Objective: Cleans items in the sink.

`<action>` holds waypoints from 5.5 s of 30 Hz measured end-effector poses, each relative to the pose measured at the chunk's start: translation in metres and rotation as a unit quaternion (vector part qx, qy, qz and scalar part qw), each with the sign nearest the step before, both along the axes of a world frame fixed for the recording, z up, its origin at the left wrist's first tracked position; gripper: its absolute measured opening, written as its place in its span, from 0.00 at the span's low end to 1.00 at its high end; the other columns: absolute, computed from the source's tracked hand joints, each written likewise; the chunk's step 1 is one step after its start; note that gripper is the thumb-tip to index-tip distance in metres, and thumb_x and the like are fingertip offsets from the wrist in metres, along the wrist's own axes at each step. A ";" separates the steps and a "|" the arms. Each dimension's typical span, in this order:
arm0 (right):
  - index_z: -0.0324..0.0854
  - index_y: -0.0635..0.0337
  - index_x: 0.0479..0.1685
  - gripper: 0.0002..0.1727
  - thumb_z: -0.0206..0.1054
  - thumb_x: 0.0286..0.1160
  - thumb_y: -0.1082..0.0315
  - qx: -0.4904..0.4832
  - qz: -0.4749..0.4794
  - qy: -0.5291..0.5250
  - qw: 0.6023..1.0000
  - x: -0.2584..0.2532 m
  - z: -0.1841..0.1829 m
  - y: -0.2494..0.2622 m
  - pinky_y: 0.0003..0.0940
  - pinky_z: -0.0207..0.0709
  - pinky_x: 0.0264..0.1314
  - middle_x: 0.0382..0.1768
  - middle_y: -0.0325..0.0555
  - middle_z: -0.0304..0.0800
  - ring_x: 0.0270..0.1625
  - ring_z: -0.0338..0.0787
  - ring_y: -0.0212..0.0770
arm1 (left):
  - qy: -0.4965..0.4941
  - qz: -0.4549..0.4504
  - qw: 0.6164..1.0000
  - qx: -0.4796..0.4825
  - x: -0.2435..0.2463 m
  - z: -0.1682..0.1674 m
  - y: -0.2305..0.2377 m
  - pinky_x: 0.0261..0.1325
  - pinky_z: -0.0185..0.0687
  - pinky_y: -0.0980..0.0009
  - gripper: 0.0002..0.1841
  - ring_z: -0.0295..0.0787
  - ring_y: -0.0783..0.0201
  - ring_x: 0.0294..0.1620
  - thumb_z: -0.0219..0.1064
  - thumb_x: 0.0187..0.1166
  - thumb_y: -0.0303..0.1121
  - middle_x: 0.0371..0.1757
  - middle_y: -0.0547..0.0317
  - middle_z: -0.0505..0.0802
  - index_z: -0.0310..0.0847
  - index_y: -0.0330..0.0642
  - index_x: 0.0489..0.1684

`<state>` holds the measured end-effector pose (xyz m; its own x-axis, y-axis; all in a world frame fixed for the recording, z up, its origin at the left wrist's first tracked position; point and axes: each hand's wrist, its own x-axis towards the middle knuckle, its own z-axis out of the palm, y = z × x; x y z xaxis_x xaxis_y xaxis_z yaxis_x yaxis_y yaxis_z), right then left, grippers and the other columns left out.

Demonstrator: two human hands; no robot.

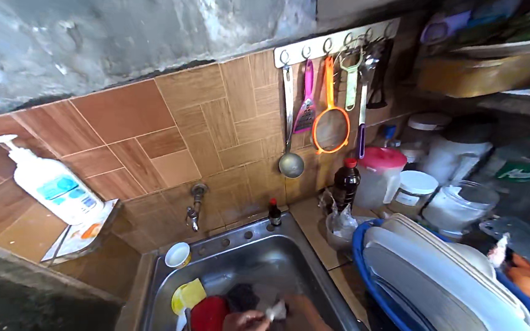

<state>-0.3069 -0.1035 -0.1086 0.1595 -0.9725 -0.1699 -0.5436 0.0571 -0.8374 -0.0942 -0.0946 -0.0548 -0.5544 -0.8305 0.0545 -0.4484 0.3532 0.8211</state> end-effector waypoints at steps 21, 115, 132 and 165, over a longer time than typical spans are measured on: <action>0.64 0.65 0.87 0.33 0.61 0.88 0.57 -0.029 -0.385 -0.047 0.921 -0.126 -0.044 -0.234 0.65 0.65 0.83 0.81 0.68 0.71 0.83 0.72 0.63 | -0.124 0.286 0.878 -0.364 -0.033 0.044 -0.241 0.83 0.21 0.20 0.40 0.24 0.21 0.92 0.38 0.89 0.59 0.93 0.23 0.42 0.45 0.43 0.96; 0.69 0.80 0.78 0.25 0.53 0.88 0.73 0.282 0.307 0.295 0.860 0.155 -0.214 -0.093 0.66 0.62 0.85 0.80 0.75 0.71 0.84 0.70 0.72 | -0.485 0.393 0.781 -0.020 0.188 -0.062 -0.171 0.51 0.79 0.26 0.08 0.89 0.27 0.55 0.63 0.83 0.24 0.57 0.34 0.91 0.91 0.36 0.46; 0.64 0.65 0.87 0.33 0.65 0.83 0.66 0.364 0.156 0.244 0.885 0.164 -0.220 -0.097 0.61 0.71 0.80 0.84 0.65 0.69 0.83 0.74 0.63 | -0.471 0.450 0.759 -0.010 0.230 -0.047 -0.182 0.59 0.74 0.23 0.06 0.85 0.22 0.59 0.65 0.78 0.20 0.53 0.25 0.90 0.89 0.29 0.41; 0.72 0.69 0.81 0.24 0.54 0.89 0.70 0.272 0.311 0.273 0.869 0.145 -0.216 -0.096 0.66 0.64 0.84 0.83 0.69 0.70 0.85 0.69 0.70 | -0.524 0.165 0.807 0.218 0.095 -0.208 -0.087 0.82 0.68 0.45 0.25 0.68 0.41 0.84 0.68 0.79 0.33 0.83 0.47 0.76 0.79 0.55 0.78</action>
